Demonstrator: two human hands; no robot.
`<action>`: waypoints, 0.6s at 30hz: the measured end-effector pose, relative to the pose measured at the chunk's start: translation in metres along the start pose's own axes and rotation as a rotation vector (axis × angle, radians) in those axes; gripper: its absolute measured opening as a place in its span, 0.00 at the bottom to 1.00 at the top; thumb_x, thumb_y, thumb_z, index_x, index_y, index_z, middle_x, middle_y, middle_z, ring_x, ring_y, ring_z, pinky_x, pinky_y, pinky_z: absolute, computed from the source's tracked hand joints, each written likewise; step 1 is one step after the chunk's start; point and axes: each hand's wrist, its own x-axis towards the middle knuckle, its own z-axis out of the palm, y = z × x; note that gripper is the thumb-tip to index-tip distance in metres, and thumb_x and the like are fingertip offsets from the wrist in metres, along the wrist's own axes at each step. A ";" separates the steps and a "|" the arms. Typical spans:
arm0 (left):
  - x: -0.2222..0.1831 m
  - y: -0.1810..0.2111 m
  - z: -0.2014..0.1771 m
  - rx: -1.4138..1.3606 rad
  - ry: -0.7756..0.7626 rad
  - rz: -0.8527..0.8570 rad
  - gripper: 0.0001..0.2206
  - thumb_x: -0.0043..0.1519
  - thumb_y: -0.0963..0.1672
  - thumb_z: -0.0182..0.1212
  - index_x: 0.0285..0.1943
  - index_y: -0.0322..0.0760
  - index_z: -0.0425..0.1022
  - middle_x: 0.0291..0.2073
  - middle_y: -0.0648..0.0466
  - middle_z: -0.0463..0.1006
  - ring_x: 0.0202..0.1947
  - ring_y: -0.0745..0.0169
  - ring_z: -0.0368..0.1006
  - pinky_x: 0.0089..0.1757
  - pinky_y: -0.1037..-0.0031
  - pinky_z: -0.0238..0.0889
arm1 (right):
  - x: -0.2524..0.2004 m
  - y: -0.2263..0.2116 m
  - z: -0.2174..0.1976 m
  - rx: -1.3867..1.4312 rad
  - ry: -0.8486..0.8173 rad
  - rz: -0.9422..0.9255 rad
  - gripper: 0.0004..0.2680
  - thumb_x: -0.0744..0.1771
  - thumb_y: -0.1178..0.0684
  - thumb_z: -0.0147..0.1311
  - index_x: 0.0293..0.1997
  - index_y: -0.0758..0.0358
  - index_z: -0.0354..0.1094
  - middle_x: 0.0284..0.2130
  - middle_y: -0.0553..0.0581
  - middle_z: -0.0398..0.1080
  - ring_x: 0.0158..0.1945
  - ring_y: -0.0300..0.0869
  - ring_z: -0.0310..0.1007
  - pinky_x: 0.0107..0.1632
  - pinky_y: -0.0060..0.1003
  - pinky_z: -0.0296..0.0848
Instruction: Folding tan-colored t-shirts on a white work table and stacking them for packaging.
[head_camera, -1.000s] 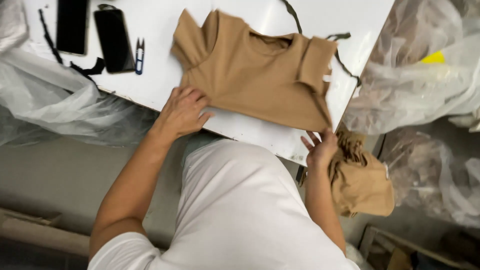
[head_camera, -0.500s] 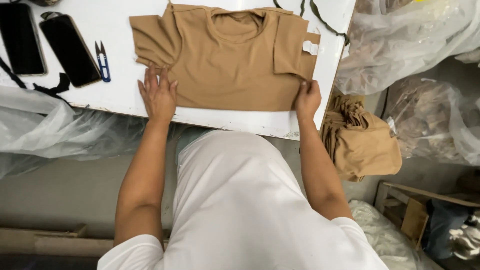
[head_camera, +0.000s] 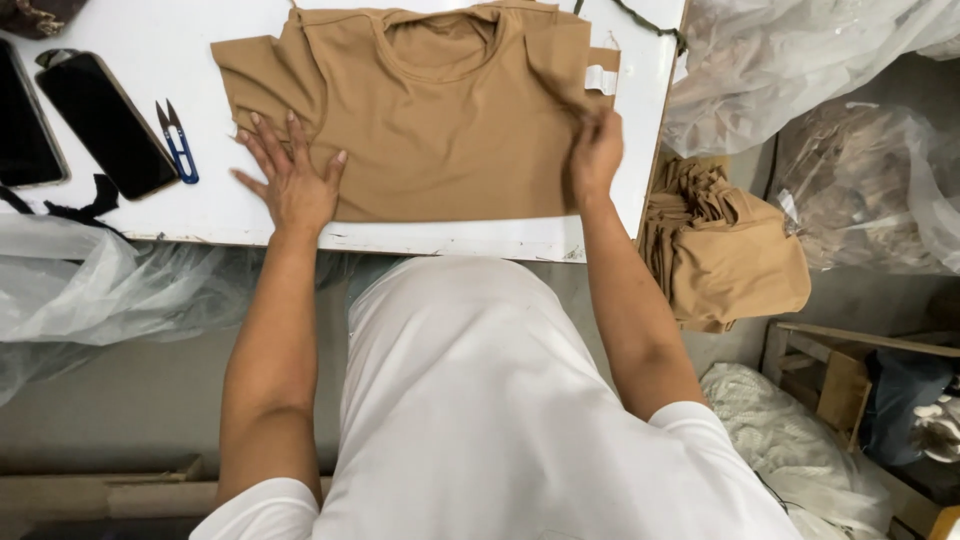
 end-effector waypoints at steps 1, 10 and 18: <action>-0.002 0.003 -0.009 -0.007 -0.057 -0.029 0.40 0.70 0.63 0.43 0.86 0.52 0.32 0.78 0.44 0.20 0.77 0.37 0.13 0.64 0.22 0.16 | -0.001 0.003 -0.003 0.230 0.175 0.402 0.07 0.69 0.52 0.46 0.43 0.62 0.69 0.42 0.61 0.73 0.46 0.52 0.72 0.50 0.47 0.71; -0.004 0.005 -0.029 -0.046 -0.220 -0.085 0.44 0.67 0.64 0.45 0.86 0.55 0.27 0.76 0.52 0.11 0.75 0.44 0.04 0.61 0.23 0.08 | -0.019 0.038 -0.010 0.340 0.289 0.754 0.13 0.67 0.39 0.52 0.41 0.58 0.65 0.37 0.53 0.76 0.42 0.43 0.76 0.47 0.39 0.73; -0.007 0.000 -0.029 -0.052 -0.199 -0.072 0.43 0.68 0.64 0.47 0.86 0.58 0.27 0.77 0.55 0.12 0.76 0.47 0.06 0.64 0.25 0.11 | -0.013 0.029 -0.021 0.763 0.391 0.978 0.05 0.69 0.52 0.52 0.41 0.61 0.63 0.29 0.56 0.74 0.28 0.40 0.73 0.30 0.36 0.75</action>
